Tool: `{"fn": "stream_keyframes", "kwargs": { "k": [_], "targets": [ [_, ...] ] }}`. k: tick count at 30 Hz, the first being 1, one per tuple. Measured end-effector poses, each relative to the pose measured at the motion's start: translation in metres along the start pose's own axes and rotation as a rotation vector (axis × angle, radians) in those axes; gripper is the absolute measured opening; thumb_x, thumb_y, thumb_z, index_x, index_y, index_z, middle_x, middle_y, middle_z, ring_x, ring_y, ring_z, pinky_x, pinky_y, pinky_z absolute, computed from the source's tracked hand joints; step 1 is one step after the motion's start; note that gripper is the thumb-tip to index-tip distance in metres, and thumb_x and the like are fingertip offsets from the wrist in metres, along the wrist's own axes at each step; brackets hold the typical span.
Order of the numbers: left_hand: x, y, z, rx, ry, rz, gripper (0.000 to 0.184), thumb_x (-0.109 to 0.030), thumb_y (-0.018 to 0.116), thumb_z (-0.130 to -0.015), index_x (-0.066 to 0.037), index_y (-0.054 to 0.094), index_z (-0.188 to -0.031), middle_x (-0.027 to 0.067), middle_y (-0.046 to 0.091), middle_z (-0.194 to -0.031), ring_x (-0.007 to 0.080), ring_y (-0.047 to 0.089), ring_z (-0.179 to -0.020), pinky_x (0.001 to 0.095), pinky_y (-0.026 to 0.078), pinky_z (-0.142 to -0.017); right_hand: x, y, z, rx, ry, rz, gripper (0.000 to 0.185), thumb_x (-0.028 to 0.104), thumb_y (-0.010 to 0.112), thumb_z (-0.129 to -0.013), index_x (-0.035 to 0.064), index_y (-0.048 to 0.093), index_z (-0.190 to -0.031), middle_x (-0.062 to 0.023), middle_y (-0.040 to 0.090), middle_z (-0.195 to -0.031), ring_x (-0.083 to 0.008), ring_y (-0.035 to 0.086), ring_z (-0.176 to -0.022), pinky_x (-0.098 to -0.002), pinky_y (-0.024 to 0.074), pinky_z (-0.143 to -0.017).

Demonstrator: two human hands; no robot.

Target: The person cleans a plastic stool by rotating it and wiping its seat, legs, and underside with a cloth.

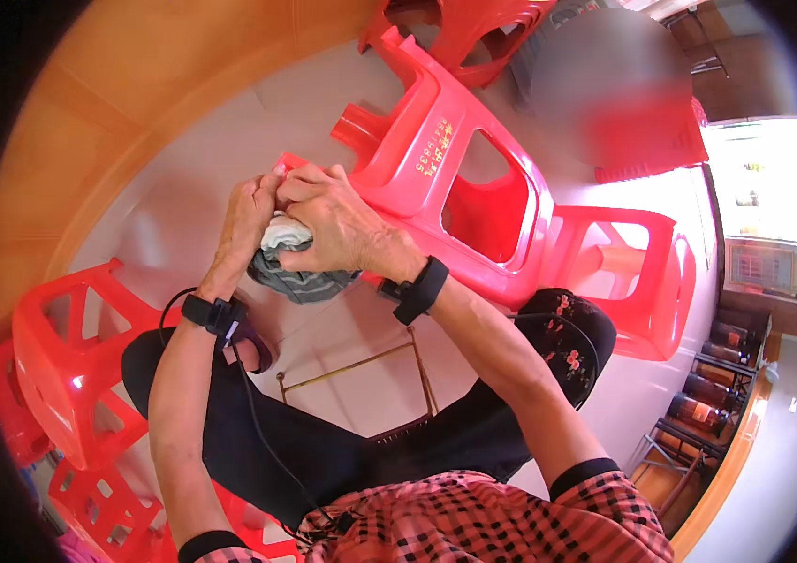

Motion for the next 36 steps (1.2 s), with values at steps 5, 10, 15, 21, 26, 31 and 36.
{"fn": "stream_keyframes", "kwargs": {
  "k": [5,10,15,21,26,31,36],
  "targets": [
    [0.028,-0.001,-0.009,0.008,-0.086,-0.033,0.047,-0.042,0.046,-0.092,0.0,0.063,-0.082,0.0022,0.059,-0.067,0.0118,0.051,-0.061,0.029,0.042,-0.057,0.001,0.003,0.007,0.014,0.029,-0.058,0.029,0.026,0.071,-0.055,0.0048,0.065,-0.073,-0.0035,0.056,-0.094,-0.0228,0.049,-0.103,-0.0408,0.0363,-0.076],
    [-0.008,-0.006,-0.007,-0.013,0.028,-0.071,0.048,-0.041,0.045,-0.092,0.003,0.06,-0.079,0.0101,0.055,-0.062,0.0164,0.051,-0.057,0.0343,0.041,-0.057,-0.002,-0.008,0.007,-0.048,-0.031,-0.017,0.029,0.024,0.072,-0.054,0.0038,0.063,-0.073,-0.0042,0.055,-0.099,-0.0251,0.048,-0.105,-0.0461,0.0378,-0.078],
    [-0.071,0.0,-0.012,0.07,0.17,-0.187,0.045,-0.04,0.04,-0.094,0.001,0.06,-0.087,0.0184,0.054,-0.065,0.0261,0.051,-0.054,0.0377,0.04,-0.056,-0.004,-0.049,0.0,-0.128,-0.023,-0.019,0.03,0.02,0.075,-0.05,0.0036,0.062,-0.072,-0.0037,0.056,-0.098,-0.0259,0.048,-0.103,-0.0442,0.0371,-0.08],
    [-0.108,0.008,0.002,0.2,0.15,0.294,0.035,-0.035,0.055,-0.09,-0.003,0.062,-0.08,-0.0029,0.056,-0.065,0.0055,0.047,-0.058,0.0251,0.037,-0.053,0.004,-0.082,0.007,-0.204,-0.031,-0.011,0.028,0.025,0.073,-0.051,0.0061,0.063,-0.069,-0.0017,0.056,-0.096,-0.0237,0.048,-0.1,-0.0419,0.0345,-0.078],
    [-0.117,0.002,0.003,0.072,0.105,0.209,0.035,-0.033,0.059,-0.087,0.001,0.064,-0.082,-0.0017,0.059,-0.07,0.0062,0.049,-0.061,0.0236,0.04,-0.057,0.004,-0.1,0.015,-0.239,0.021,-0.119,0.028,0.018,0.068,-0.059,0.0039,0.069,-0.082,-0.0073,0.053,-0.109,-0.0264,0.048,-0.1,-0.0405,0.0387,-0.086],
    [-0.064,-0.006,-0.049,0.036,0.107,0.307,0.034,-0.03,0.06,-0.088,0.001,0.064,-0.102,0.0031,0.066,-0.094,0.0082,0.057,-0.083,0.0234,0.044,-0.079,-0.029,-0.107,0.064,-0.26,0.414,-0.584,0.027,0.013,0.063,-0.069,0.0027,0.067,-0.093,-0.0103,0.054,-0.109,-0.0235,0.054,-0.1,-0.033,0.0443,-0.086],
    [-0.047,-0.014,-0.046,-0.007,0.065,0.339,0.042,-0.037,0.062,-0.084,0.003,0.064,-0.099,0.0029,0.063,-0.092,0.0094,0.053,-0.085,0.0247,0.04,-0.079,-0.087,-0.123,0.149,-0.327,0.702,-0.351,0.047,0.018,0.059,-0.075,0.0038,0.053,-0.119,-0.0161,0.059,-0.102,-0.0261,0.059,-0.097,-0.0353,0.045,-0.087]
  ]
}}
Point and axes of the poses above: each hand's wrist, its own z-axis away from the middle knuckle, its own y-axis out of the palm, x = y × z, the point moved 7 cm from there along -z, towards the middle knuckle
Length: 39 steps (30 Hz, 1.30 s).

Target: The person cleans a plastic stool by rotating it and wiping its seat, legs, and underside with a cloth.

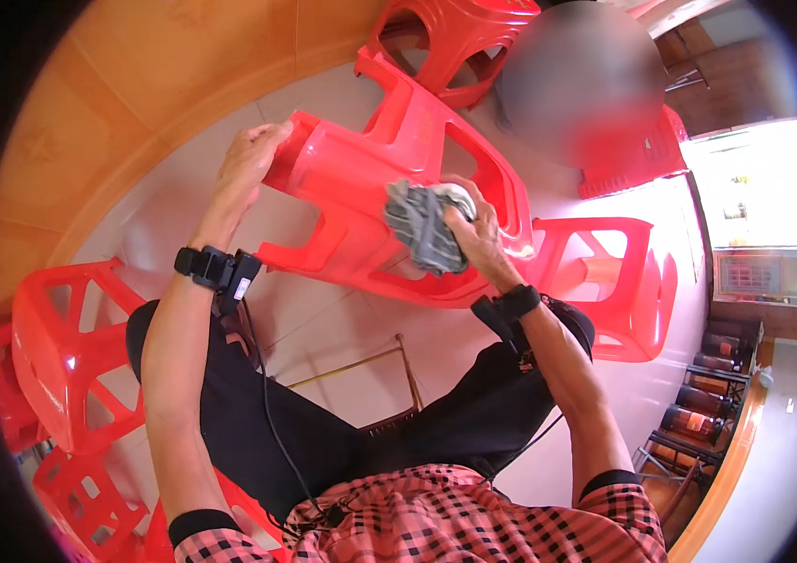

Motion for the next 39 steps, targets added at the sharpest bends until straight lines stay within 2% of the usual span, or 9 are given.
{"fn": "stream_keyframes", "kwargs": {
  "k": [9,15,17,19,21,25,28,35,39],
  "targets": [
    [0.006,-0.015,0.001,-0.041,-0.044,0.008,0.038,-0.034,0.063,-0.084,0.001,0.065,-0.098,0.0023,0.064,-0.088,0.009,0.054,-0.081,0.025,0.041,-0.078,-0.007,-0.007,0.011,0.037,0.034,0.093,0.036,0.019,0.052,-0.079,-0.0022,0.059,-0.107,-0.0149,0.063,-0.089,-0.0216,0.061,-0.083,-0.034,0.0469,-0.079],
    [-0.004,-0.021,-0.001,-0.007,0.008,0.048,0.036,-0.036,0.062,-0.085,-0.002,0.065,-0.096,0.0019,0.063,-0.086,0.0091,0.055,-0.082,0.0255,0.042,-0.075,-0.008,0.006,0.003,0.132,0.11,0.066,0.034,0.026,0.049,-0.086,-0.0068,0.056,-0.089,-0.0037,0.04,-0.058,-0.0082,0.039,-0.057,-0.03,0.0374,-0.052],
    [-0.006,-0.034,-0.001,0.01,0.052,0.065,0.038,-0.039,0.061,-0.085,-0.003,0.064,-0.098,0.0028,0.063,-0.087,0.0097,0.056,-0.083,0.0271,0.043,-0.076,0.012,0.011,0.008,0.042,-0.158,0.061,0.035,0.027,0.049,-0.087,-0.0066,0.053,-0.08,-0.0025,0.034,-0.056,-0.0069,0.036,-0.055,-0.0307,0.0333,-0.048],
    [-0.02,-0.065,0.004,-0.184,0.03,-0.016,0.047,-0.047,0.059,-0.084,-0.005,0.061,-0.106,0.0053,0.063,-0.091,0.0115,0.057,-0.081,0.0279,0.043,-0.075,-0.006,0.027,0.004,0.197,0.095,0.008,0.035,0.027,0.049,-0.087,-0.0056,0.049,-0.076,-0.0026,0.035,-0.056,-0.0071,0.035,-0.055,-0.0319,0.0324,-0.048],
    [-0.015,-0.088,0.012,-0.276,-0.002,-0.074,0.05,-0.05,0.058,-0.083,-0.006,0.061,-0.106,0.0055,0.063,-0.089,0.0118,0.056,-0.079,0.0277,0.042,-0.073,-0.004,0.042,0.001,0.204,0.023,0.004,0.034,0.027,0.05,-0.088,-0.0035,0.046,-0.072,-0.0031,0.031,-0.057,-0.0071,0.033,-0.056,-0.0329,0.0314,-0.048],
    [0.008,-0.119,0.026,-0.382,-0.106,-0.258,0.054,-0.054,0.056,-0.081,-0.008,0.06,-0.11,0.0086,0.062,-0.093,0.0142,0.053,-0.083,0.0294,0.041,-0.071,0.015,0.044,0.005,0.105,-0.559,0.345,0.024,0.024,0.057,-0.084,0.0015,0.05,-0.091,-0.0129,0.047,-0.067,-0.021,0.044,-0.056,-0.0355,0.0354,-0.051],
    [0.019,-0.123,0.038,-0.26,-0.182,-0.369,0.056,-0.055,0.052,-0.082,-0.007,0.06,-0.11,0.0096,0.062,-0.094,0.0151,0.053,-0.083,0.0303,0.041,-0.071,-0.008,0.056,-0.01,0.279,-0.343,-0.032,0.034,0.02,0.053,-0.088,0.0031,0.048,-0.117,-0.0148,0.06,-0.087,-0.0273,0.057,-0.066,-0.033,0.0468,-0.06],
    [0.027,-0.096,0.049,-0.02,-0.246,-0.267,0.055,-0.053,0.046,-0.087,-0.005,0.058,-0.112,0.0105,0.062,-0.097,0.0179,0.054,-0.091,0.0327,0.044,-0.075,-0.008,0.041,-0.039,0.261,0.037,-0.526,0.037,0.024,0.053,-0.089,0.0029,0.049,-0.119,-0.0118,0.061,-0.088,-0.0265,0.058,-0.068,-0.034,0.0489,-0.062],
    [0.007,-0.044,0.046,0.254,-0.012,-0.287,0.044,-0.041,0.049,-0.091,-0.004,0.056,-0.113,0.0111,0.062,-0.098,0.0187,0.056,-0.094,0.032,0.045,-0.082,-0.009,0.015,-0.051,0.168,0.173,-0.787,0.038,0.026,0.053,-0.09,0.0029,0.05,-0.12,-0.01,0.062,-0.089,-0.0261,0.059,-0.069,-0.0345,0.0501,-0.064]
  ]
}}
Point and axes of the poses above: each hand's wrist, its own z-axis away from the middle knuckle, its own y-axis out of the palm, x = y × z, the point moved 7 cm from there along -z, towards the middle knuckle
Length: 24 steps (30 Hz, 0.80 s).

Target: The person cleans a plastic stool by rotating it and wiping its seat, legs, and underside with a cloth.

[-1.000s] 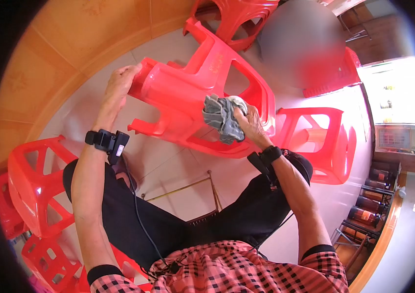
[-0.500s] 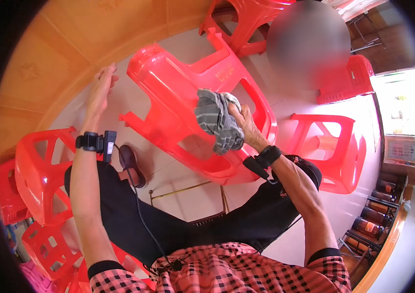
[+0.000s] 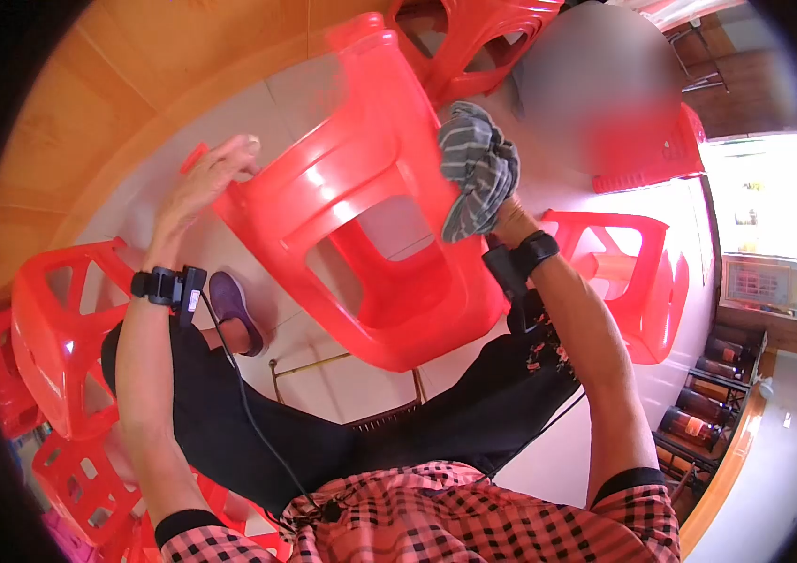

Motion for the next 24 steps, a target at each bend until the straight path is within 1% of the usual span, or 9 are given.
{"fn": "stream_keyframes", "kwargs": {
  "k": [2,6,8,9,11,16,19,22,24],
  "targets": [
    [-0.008,0.012,-0.006,-0.008,0.031,0.028,0.041,-0.037,0.051,-0.091,-0.003,0.055,-0.113,0.0112,0.062,-0.099,0.0189,0.057,-0.095,0.0312,0.044,-0.084,0.004,-0.016,-0.002,-0.052,0.042,-0.114,0.039,0.027,0.052,-0.09,0.0028,0.05,-0.121,-0.0091,0.062,-0.089,-0.0258,0.059,-0.07,-0.0348,0.0507,-0.064],
    [-0.028,0.041,-0.021,-0.048,0.225,-0.413,0.042,-0.023,0.06,-0.083,0.001,0.05,-0.116,0.0144,0.059,-0.107,0.026,0.055,-0.102,0.0333,0.042,-0.09,-0.034,-0.093,-0.009,-0.086,0.214,-0.392,0.048,0.04,0.053,-0.09,0.0027,0.052,-0.121,-0.005,0.063,-0.095,-0.0239,0.061,-0.075,-0.0384,0.0532,-0.07],
    [-0.03,0.054,-0.027,-0.085,0.322,-0.448,0.044,-0.019,0.062,-0.081,0.002,0.049,-0.117,0.0157,0.057,-0.111,0.029,0.054,-0.105,0.0354,0.041,-0.092,-0.023,-0.117,0.008,-0.594,0.173,-0.01,0.055,0.045,0.055,-0.087,-0.0032,0.057,-0.113,-0.0094,0.065,-0.098,-0.024,0.062,-0.078,-0.0375,0.0503,-0.071],
    [-0.035,0.059,-0.027,-0.139,0.431,-0.609,0.046,-0.017,0.062,-0.08,0.001,0.048,-0.12,0.0156,0.056,-0.114,0.0294,0.052,-0.109,0.0366,0.039,-0.095,-0.023,-0.116,0.01,-0.591,0.168,-0.016,0.055,0.045,0.055,-0.087,-0.0032,0.057,-0.113,-0.0094,0.065,-0.098,-0.024,0.062,-0.078,-0.0375,0.0503,-0.071],
    [-0.044,0.073,-0.031,-0.18,0.542,-0.741,0.048,-0.014,0.061,-0.078,-0.002,0.047,-0.122,0.016,0.051,-0.122,0.0336,0.045,-0.116,0.0415,0.036,-0.098,0.007,-0.125,0.027,-0.892,0.049,0.737,0.056,0.046,0.056,-0.085,-0.0053,0.061,-0.105,-0.0102,0.065,-0.093,-0.0213,0.059,-0.076,-0.0354,0.0465,-0.071],
    [-0.066,0.098,-0.042,-0.205,0.574,-0.777,0.043,-0.012,0.059,-0.081,-0.002,0.047,-0.121,0.0168,0.052,-0.115,0.0353,0.048,-0.109,0.0425,0.038,-0.095,0.023,-0.066,0.041,-0.879,-0.128,0.626,0.047,0.039,0.056,-0.084,-0.0061,0.064,-0.091,-0.004,0.059,-0.076,-0.0126,0.05,-0.071,-0.0321,0.0434,-0.067],
    [-0.063,0.095,-0.049,-0.171,0.463,-0.587,0.041,-0.011,0.057,-0.083,-0.002,0.046,-0.122,0.0174,0.053,-0.112,0.0354,0.05,-0.104,0.0417,0.04,-0.091,0.004,-0.058,0.022,-0.631,-0.171,0.463,0.038,0.031,0.056,-0.086,-0.0053,0.063,-0.089,-0.001,0.058,-0.074,-0.01,0.05,-0.068,-0.0304,0.0435,-0.062],
    [-0.073,0.068,-0.042,-0.311,0.601,-0.578,0.034,-0.013,0.054,-0.088,-0.002,0.048,-0.119,0.0149,0.058,-0.105,0.0274,0.056,-0.097,0.0366,0.044,-0.084,-0.002,-0.015,0.018,-0.478,-0.057,0.435,0.035,0.028,0.055,-0.086,-0.0055,0.063,-0.089,-0.0011,0.057,-0.072,-0.0091,0.052,-0.07,-0.029,0.0441,-0.061],
    [-0.072,0.011,-0.036,-0.595,0.526,-0.24,0.027,-0.015,0.051,-0.09,-0.001,0.051,-0.113,0.0168,0.061,-0.088,0.027,0.06,-0.082,0.0383,0.046,-0.072,-0.007,0.009,0.011,-0.366,-0.063,0.372,0.031,0.026,0.056,-0.085,-0.0034,0.064,-0.09,-0.0009,0.058,-0.072,-0.0087,0.053,-0.07,-0.0275,0.0456,-0.062]
  ]
}}
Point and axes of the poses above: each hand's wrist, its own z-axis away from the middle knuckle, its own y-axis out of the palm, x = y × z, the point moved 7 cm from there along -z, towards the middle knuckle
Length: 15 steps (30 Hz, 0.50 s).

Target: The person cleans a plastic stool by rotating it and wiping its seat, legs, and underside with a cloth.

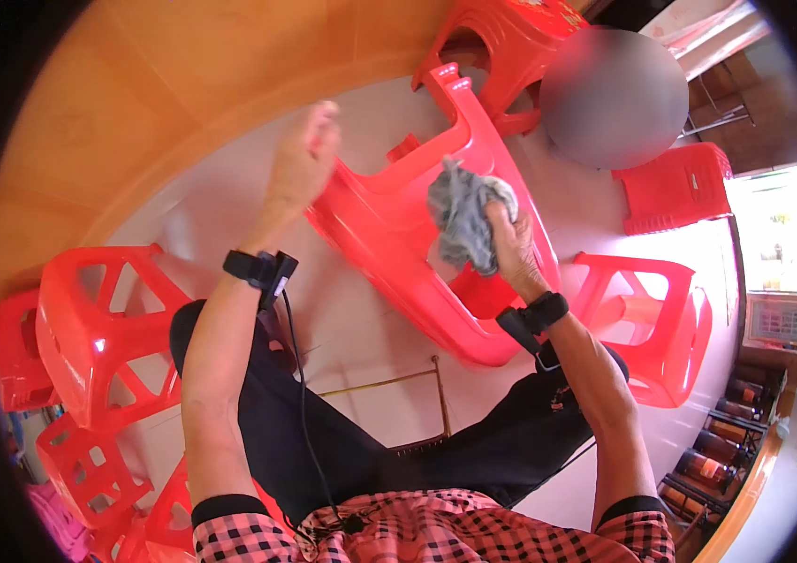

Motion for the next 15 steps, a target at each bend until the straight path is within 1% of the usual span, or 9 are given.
{"fn": "stream_keyframes", "kwargs": {
  "k": [1,2,4,5,6,7,8,11,15],
  "targets": [
    [0.018,-0.02,-0.004,-0.006,-0.217,-0.004,0.029,-0.026,0.05,-0.093,-0.003,0.056,-0.109,0.0115,0.063,-0.088,0.017,0.059,-0.084,0.0331,0.046,-0.074,0.019,0.021,0.007,0.132,-0.082,0.159,0.028,0.024,0.057,-0.084,-0.0018,0.065,-0.092,-0.0018,0.06,-0.074,-0.0094,0.054,-0.069,-0.0269,0.0462,-0.063],
    [0.028,-0.033,-0.004,-0.015,-0.215,-0.01,0.029,-0.026,0.05,-0.093,-0.003,0.056,-0.109,0.0115,0.063,-0.088,0.017,0.059,-0.084,0.0331,0.046,-0.074,0.034,0.043,0.012,0.263,-0.166,0.32,0.026,0.023,0.058,-0.082,-0.0003,0.065,-0.093,-0.0027,0.062,-0.076,-0.01,0.055,-0.069,-0.0264,0.0468,-0.064],
    [0.078,-0.041,0.012,0.108,-0.623,-0.004,0.03,-0.031,0.051,-0.092,-0.005,0.06,-0.105,0.0041,0.062,-0.084,0.0134,0.056,-0.081,0.0291,0.045,-0.074,0.052,0.085,0.014,0.43,-0.258,0.284,0.026,0.023,0.06,-0.08,0.0013,0.066,-0.094,-0.006,0.063,-0.084,-0.0139,0.057,-0.073,-0.0287,0.0476,-0.069],
    [0.088,-0.042,0.02,0.096,-0.625,-0.004,0.03,-0.031,0.051,-0.092,-0.005,0.06,-0.105,0.0041,0.062,-0.084,0.0134,0.056,-0.081,0.0291,0.045,-0.074,0.058,0.112,0.018,0.59,-0.342,0.251,0.027,0.022,0.061,-0.077,0.0028,0.067,-0.095,-0.0093,0.065,-0.091,-0.0177,0.06,-0.078,-0.031,0.0484,-0.074],
    [0.1,-0.029,0.034,0.158,-0.687,0.274,0.029,-0.031,0.053,-0.091,-0.006,0.062,-0.101,0.0017,0.062,-0.083,0.0121,0.055,-0.08,0.0275,0.044,-0.075,0.058,0.128,0.013,0.601,-0.344,0.254,0.027,0.022,0.061,-0.077,0.0028,0.067,-0.095,-0.0093,0.065,-0.091,-0.0177,0.06,-0.078,-0.031,0.0484,-0.074],
    [0.1,-0.02,0.043,0.219,-0.739,0.555,0.029,-0.032,0.054,-0.09,-0.006,0.063,-0.098,-0.0006,0.061,-0.083,0.0108,0.054,-0.079,0.0259,0.043,-0.075,0.067,0.151,0.016,0.684,-0.597,0.406,0.029,0.024,0.063,-0.074,0.0033,0.068,-0.094,-0.0121,0.062,-0.099,-0.0217,0.058,-0.088,-0.0347,0.046,-0.08],
    [0.104,-0.021,0.044,0.21,-0.744,0.556,0.029,-0.032,0.054,-0.09,-0.006,0.063,-0.098,-0.0006,0.061,-0.083,0.0108,0.054,-0.079,0.0259,0.043,-0.075,0.072,0.173,0.023,0.761,-0.85,0.554,0.032,0.026,0.065,-0.072,0.0039,0.068,-0.094,-0.015,0.059,-0.107,-0.0257,0.056,-0.098,-0.0384,0.0437,-0.086],
    [0.104,-0.027,0.047,0.199,-0.746,0.613,0.025,-0.032,0.056,-0.09,-0.009,0.064,-0.087,-0.0029,0.059,-0.081,0.0078,0.052,-0.08,0.0248,0.04,-0.077,0.068,0.223,0.026,0.764,-1.09,0.734,0.031,0.026,0.068,-0.066,0.0082,0.069,-0.091,-0.0122,0.053,-0.116,-0.03,0.048,-0.109,-0.0426,0.0387,-0.091],
    [0.113,-0.019,0.038,0.289,-0.496,0.522,0.026,-0.027,0.054,-0.092,-0.005,0.064,-0.082,-0.0024,0.058,-0.075,0.0079,0.05,-0.073,0.0246,0.042,-0.073,0.049,0.246,0.024,0.775,-1.031,0.866,0.032,0.028,0.07,-0.064,0.0068,0.069,-0.088,-0.0101,0.053,-0.11,-0.028,0.047,-0.109,-0.0427,0.0365,-0.091]
  ]
}}
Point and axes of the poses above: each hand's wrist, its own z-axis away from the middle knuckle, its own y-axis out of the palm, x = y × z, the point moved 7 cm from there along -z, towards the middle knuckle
